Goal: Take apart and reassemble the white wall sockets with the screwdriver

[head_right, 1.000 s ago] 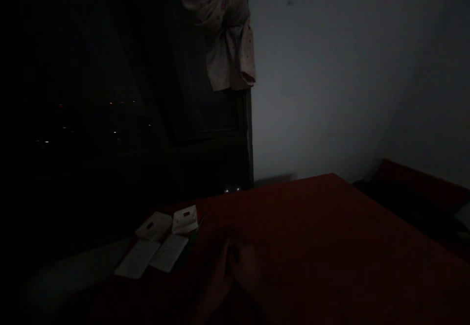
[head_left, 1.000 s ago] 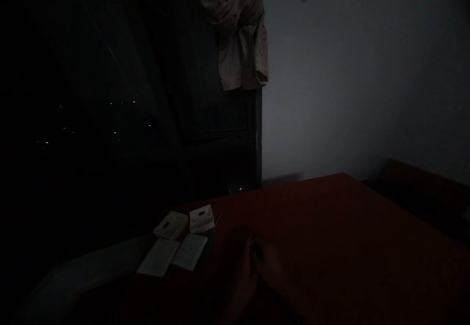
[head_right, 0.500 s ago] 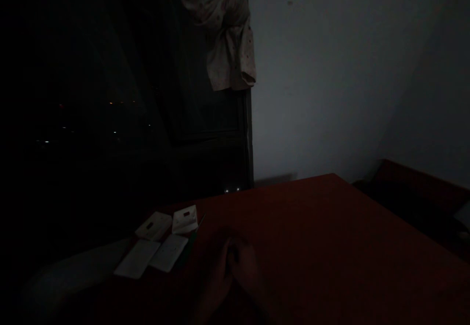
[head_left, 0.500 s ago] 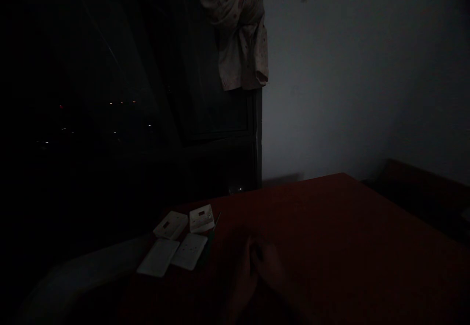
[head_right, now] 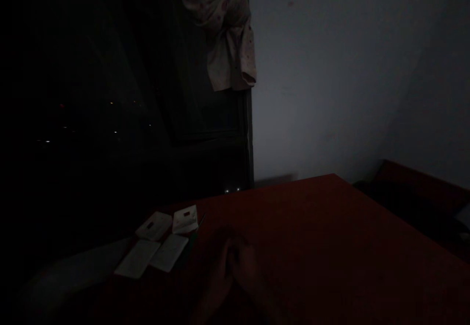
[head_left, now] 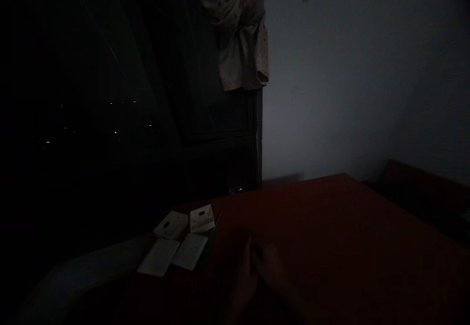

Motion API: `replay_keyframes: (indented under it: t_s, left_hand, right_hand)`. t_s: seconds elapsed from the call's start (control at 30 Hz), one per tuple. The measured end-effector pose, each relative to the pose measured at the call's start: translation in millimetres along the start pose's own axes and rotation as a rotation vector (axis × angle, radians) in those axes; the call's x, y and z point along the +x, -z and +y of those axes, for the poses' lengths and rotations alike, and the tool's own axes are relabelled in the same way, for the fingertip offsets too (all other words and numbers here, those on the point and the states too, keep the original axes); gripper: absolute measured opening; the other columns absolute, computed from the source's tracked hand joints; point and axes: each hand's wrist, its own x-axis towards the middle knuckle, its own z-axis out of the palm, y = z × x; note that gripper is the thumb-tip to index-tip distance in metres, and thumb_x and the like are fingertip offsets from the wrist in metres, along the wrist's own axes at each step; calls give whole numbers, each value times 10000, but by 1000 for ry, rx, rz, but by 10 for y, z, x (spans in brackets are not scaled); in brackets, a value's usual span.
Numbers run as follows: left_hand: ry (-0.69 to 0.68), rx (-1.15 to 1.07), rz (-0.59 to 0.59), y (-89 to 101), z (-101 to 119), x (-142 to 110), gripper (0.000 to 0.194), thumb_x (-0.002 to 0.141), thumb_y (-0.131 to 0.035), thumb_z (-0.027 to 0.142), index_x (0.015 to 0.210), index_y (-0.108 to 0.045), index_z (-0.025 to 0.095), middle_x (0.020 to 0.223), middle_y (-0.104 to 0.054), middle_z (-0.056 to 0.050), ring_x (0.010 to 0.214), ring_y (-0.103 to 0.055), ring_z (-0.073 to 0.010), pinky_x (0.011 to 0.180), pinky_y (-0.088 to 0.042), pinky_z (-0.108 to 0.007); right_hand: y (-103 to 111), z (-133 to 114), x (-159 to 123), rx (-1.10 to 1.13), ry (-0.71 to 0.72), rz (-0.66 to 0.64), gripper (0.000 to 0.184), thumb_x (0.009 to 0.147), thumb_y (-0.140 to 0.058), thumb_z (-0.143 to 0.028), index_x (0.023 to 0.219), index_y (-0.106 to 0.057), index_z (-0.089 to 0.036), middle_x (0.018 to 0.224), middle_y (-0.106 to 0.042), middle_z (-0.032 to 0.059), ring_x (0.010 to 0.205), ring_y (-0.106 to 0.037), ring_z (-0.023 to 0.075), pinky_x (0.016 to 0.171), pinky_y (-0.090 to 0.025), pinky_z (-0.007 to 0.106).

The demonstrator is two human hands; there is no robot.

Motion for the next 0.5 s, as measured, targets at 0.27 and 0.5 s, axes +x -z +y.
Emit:
replay_keyframes:
  t_s: [0.27, 0.5]
  left_hand:
    - [15, 1, 2, -19, 3, 12, 642, 794, -420, 163, 1431, -350, 131, 1466, -412, -134, 1347, -394, -242, 1134, -281, -425]
    - [-34, 27, 22, -14, -38, 1, 640, 803, -423, 179, 1435, -338, 121, 1479, -392, -133, 1359, -374, -244, 1147, -256, -425]
  right_hand:
    - [-3, 9, -5, 9, 11, 1, 323, 808, -411, -142, 989, -677, -166, 1001, -717, 88, 894, -666, 186, 780, -469, 253]
    - [-9, 23, 6, -4, -5, -3, 323, 803, -425, -153, 1007, -675, -155, 978, -723, 94, 869, -673, 191, 759, -475, 257]
